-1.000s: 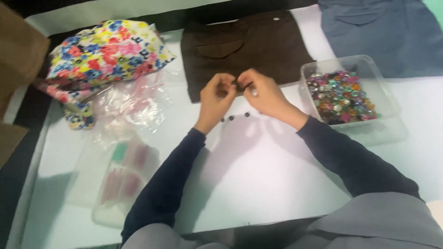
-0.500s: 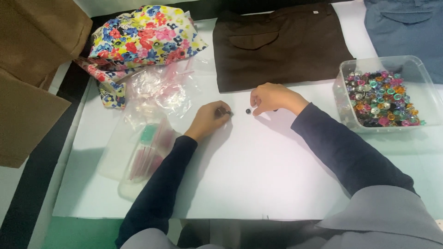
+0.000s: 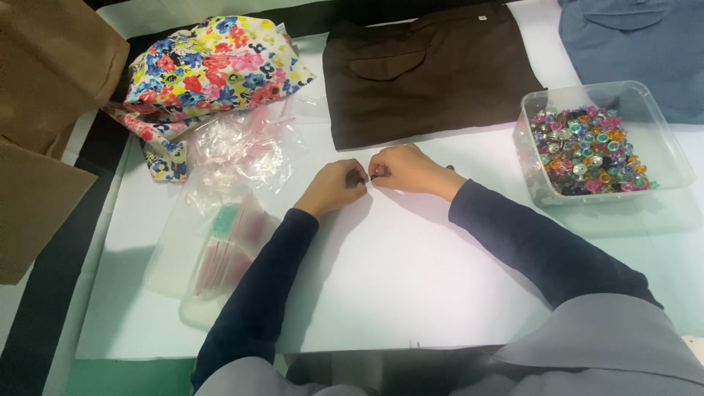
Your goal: Sorting small colorful buttons from a container and placing them into small plastic bags on a white work surface.
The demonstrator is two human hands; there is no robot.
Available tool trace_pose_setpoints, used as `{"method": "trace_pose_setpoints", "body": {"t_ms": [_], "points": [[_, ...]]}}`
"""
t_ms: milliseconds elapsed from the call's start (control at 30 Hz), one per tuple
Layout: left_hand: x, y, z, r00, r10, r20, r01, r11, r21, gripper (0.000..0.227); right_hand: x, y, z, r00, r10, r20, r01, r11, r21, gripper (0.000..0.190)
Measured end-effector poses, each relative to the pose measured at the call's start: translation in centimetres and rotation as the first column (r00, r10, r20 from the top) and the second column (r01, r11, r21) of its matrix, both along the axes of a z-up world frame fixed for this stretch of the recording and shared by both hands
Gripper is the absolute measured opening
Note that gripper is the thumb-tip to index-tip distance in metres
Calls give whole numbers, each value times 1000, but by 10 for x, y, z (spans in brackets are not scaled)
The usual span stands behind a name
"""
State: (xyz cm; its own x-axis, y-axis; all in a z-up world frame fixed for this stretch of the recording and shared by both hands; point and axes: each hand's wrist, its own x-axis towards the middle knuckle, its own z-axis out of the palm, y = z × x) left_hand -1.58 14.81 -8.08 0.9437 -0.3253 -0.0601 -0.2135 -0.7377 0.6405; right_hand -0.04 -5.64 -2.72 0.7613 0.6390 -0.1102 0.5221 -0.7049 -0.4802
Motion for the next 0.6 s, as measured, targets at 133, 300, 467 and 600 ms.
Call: {"method": "trace_pose_setpoints", "body": {"t_ms": [133, 300, 467, 600], "points": [[-2, 3, 9, 999, 5, -44, -3, 999, 38, 21, -2, 0, -7, 998, 28, 63, -29, 999, 26, 20], [0, 11, 5, 998, 14, -54, -10, 998, 67, 24, -5, -1, -9, 995, 36, 97, -39, 999, 32, 20], [-3, 13, 10, 998, 14, -58, -10, 998, 61, 29, -3, 3, -17, 991, 56, 121, -58, 998, 15, 21], [-3, 15, 10, 999, 12, -51, -8, 996, 87, 25, -2, 6, -25, 986, 68, 149, -67, 998, -14, 22]]}}
